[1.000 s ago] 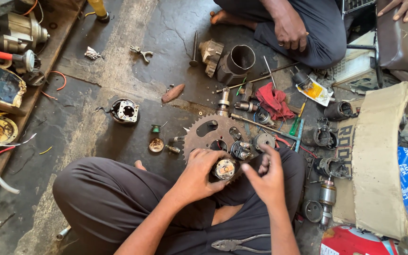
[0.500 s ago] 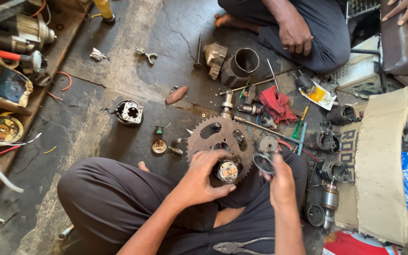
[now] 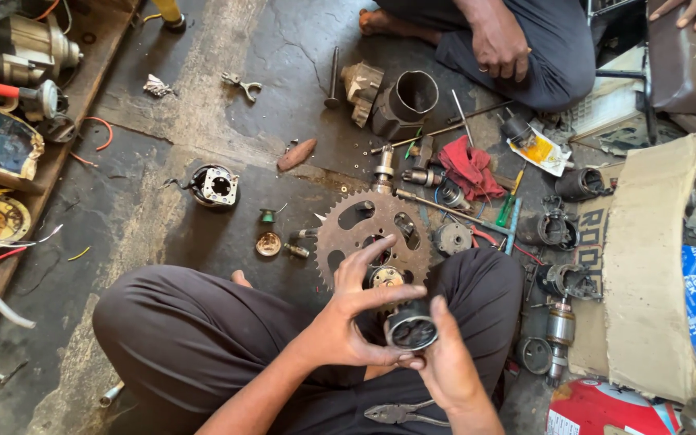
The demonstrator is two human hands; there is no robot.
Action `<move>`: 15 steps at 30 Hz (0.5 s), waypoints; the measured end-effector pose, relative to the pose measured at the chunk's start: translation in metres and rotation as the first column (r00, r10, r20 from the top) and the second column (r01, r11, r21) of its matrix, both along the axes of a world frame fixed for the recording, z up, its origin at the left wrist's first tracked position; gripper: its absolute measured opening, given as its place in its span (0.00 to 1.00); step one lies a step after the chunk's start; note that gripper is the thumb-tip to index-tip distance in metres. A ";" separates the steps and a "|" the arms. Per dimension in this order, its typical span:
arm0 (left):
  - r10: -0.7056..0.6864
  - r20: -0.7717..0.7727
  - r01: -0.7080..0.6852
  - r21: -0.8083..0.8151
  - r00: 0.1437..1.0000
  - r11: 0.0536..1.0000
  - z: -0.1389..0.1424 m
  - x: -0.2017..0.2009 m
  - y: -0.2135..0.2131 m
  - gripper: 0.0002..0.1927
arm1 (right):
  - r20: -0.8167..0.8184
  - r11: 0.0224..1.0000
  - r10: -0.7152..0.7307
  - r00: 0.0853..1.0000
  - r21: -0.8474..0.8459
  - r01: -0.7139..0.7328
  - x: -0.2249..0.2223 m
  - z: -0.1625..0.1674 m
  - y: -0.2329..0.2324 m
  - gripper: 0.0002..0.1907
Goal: The person sits on the floor and assembles small cylindrical electrical components, likely starter solenoids, using a screwdriver and pliers. They insert internal parts, tighten screws, and handle multiple units one at a time.
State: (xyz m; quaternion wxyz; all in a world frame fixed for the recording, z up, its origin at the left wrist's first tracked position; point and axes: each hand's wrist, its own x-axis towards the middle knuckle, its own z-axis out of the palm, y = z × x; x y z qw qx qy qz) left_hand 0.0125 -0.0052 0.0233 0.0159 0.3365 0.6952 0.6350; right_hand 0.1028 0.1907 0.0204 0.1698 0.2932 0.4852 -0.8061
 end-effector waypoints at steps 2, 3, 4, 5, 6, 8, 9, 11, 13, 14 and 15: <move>-0.049 0.012 0.049 0.025 0.999 0.998 0.000 -0.002 -0.001 0.37 | -0.009 0.992 0.065 0.998 0.107 -0.064 0.004 -0.005 0.003 0.32; -0.071 0.019 0.070 0.036 0.997 0.997 0.000 -0.002 -0.003 0.36 | -0.009 0.982 0.102 0.995 0.159 -0.099 0.006 -0.005 0.006 0.31; -0.089 0.041 0.085 0.075 0.995 0.994 0.001 -0.003 -0.006 0.36 | 0.019 0.944 0.149 0.989 0.296 -0.148 0.006 -0.004 0.010 0.28; -0.110 0.064 0.102 0.115 0.992 0.988 0.001 -0.004 -0.009 0.37 | 0.054 0.884 0.189 0.980 0.425 -0.194 0.006 -0.001 0.014 0.26; -0.134 0.086 0.119 0.155 0.987 0.981 0.001 -0.006 -0.012 0.38 | 0.095 0.804 0.221 0.971 0.545 -0.237 0.006 0.002 0.019 0.26; -0.154 0.251 0.076 0.293 0.956 0.953 0.000 -0.012 -0.019 0.37 | -0.050 0.576 0.415 0.909 0.787 -0.220 0.001 0.010 0.030 0.16; -0.169 0.329 0.044 0.355 0.929 0.934 -0.001 -0.015 -0.023 0.37 | -0.094 0.444 0.516 0.851 0.879 -0.172 -0.002 0.014 0.034 0.14; -0.104 0.380 -0.058 0.392 0.919 0.918 -0.005 -0.024 -0.034 0.38 | -0.130 0.504 0.499 0.857 0.847 -0.166 -0.010 0.019 0.041 0.09; -0.029 0.435 -0.170 0.410 0.900 0.896 -0.009 -0.030 -0.041 0.38 | -0.187 0.644 0.444 0.876 0.746 -0.167 -0.017 0.020 0.044 0.09; 0.010 0.467 -0.227 0.411 0.884 0.883 -0.011 -0.031 -0.042 0.37 | -0.215 0.742 0.390 0.895 0.649 -0.167 -0.019 0.020 0.045 0.08; 0.045 0.500 -0.282 0.410 0.865 0.867 -0.013 -0.031 -0.043 0.36 | -0.233 0.826 0.330 0.915 0.541 -0.160 -0.020 0.020 0.044 0.09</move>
